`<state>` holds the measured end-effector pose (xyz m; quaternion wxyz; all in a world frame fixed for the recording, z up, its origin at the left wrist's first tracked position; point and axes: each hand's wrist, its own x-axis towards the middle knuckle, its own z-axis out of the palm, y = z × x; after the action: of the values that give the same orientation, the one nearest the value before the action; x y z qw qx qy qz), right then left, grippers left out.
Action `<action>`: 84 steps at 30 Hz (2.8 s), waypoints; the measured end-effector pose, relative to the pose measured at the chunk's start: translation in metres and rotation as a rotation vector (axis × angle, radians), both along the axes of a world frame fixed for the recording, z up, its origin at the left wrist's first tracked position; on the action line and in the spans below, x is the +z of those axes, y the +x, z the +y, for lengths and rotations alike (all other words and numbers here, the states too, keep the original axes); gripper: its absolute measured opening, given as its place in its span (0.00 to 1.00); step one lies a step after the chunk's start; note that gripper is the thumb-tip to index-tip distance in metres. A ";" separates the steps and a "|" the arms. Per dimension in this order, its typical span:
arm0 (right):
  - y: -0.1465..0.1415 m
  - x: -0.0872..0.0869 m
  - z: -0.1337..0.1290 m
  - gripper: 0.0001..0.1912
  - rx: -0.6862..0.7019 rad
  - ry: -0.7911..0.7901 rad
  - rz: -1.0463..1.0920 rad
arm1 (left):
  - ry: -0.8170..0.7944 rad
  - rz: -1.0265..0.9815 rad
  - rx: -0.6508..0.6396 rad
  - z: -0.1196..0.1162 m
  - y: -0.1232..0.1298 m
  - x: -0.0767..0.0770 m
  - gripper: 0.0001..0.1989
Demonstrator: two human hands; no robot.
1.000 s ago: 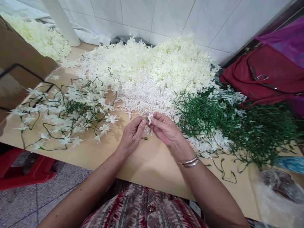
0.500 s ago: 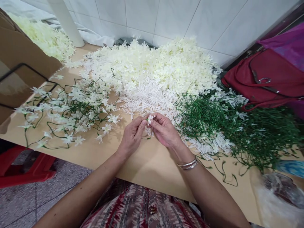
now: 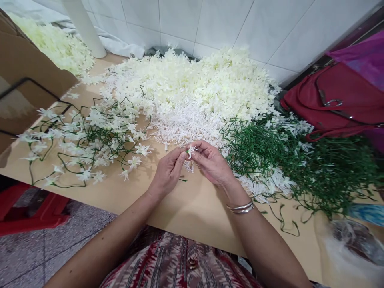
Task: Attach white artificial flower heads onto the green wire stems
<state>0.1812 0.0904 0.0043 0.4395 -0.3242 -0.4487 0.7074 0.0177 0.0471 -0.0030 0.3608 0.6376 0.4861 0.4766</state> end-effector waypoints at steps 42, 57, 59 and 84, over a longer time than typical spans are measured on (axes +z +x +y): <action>0.018 0.003 0.006 0.16 0.129 0.005 -0.093 | -0.007 0.138 -0.110 -0.001 -0.001 0.001 0.15; 0.014 0.005 0.005 0.18 0.121 -0.101 -0.052 | -0.062 0.048 -0.143 -0.003 -0.002 0.003 0.15; 0.013 0.003 0.005 0.19 0.100 -0.108 -0.055 | -0.069 0.050 -0.136 -0.003 -0.003 0.002 0.15; 0.019 0.021 0.003 0.15 -0.006 0.173 -0.295 | -0.116 -0.304 0.080 -0.002 -0.004 -0.004 0.10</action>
<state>0.2005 0.0934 0.0252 0.3973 -0.3868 -0.5664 0.6097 0.0139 0.0451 -0.0067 0.4471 0.5164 0.4778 0.5524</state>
